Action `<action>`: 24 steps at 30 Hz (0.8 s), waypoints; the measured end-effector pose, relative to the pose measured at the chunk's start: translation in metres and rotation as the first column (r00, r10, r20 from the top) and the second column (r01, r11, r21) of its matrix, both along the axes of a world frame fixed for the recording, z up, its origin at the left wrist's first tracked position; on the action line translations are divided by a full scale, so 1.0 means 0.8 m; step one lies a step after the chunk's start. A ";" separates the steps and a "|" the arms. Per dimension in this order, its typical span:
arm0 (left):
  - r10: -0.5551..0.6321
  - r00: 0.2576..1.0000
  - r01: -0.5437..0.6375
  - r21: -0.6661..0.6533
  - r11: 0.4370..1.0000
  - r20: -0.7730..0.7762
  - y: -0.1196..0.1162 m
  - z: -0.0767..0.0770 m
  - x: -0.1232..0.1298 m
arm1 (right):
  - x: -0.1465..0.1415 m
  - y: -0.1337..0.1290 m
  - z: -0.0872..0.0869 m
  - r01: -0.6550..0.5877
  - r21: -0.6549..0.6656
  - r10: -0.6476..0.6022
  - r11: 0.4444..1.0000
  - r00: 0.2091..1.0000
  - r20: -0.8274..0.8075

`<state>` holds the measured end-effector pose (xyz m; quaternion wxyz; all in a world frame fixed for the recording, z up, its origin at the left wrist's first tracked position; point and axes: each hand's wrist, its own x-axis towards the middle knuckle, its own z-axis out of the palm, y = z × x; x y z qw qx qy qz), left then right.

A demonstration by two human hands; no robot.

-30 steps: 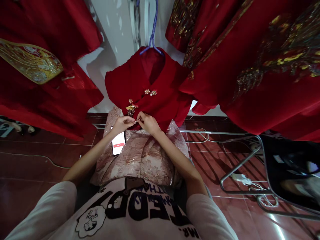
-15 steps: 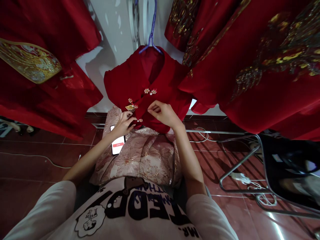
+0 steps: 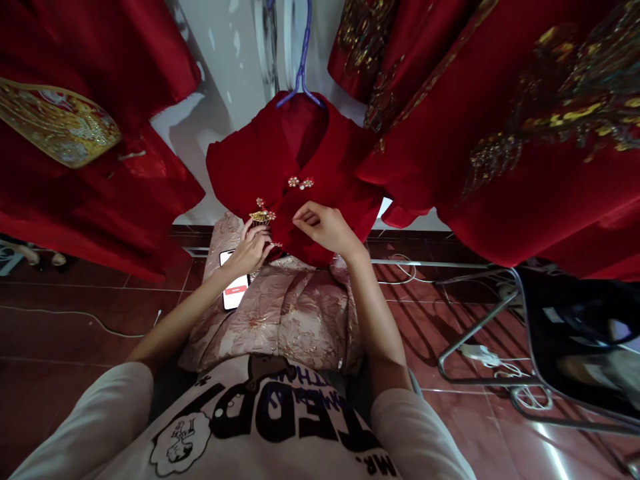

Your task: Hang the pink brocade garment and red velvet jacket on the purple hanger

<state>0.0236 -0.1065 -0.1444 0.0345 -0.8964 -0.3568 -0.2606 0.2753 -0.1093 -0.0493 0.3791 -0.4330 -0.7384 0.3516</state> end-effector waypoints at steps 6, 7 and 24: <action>0.054 0.998 -0.052 -0.054 0.997 0.036 0.009 0.004 0.003 | 0.003 0.000 0.003 -0.004 -0.010 0.004 1.000 1.000 0.000; 0.095 0.992 -0.089 -0.075 0.993 0.078 0.012 0.006 0.005 | 0.003 0.000 0.003 -0.004 -0.015 0.004 1.000 1.000 0.002; 0.655 0.124 0.412 -0.639 0.649 0.745 0.045 0.035 0.054 | -0.001 0.001 -0.003 -0.030 -0.043 0.031 0.999 0.999 0.029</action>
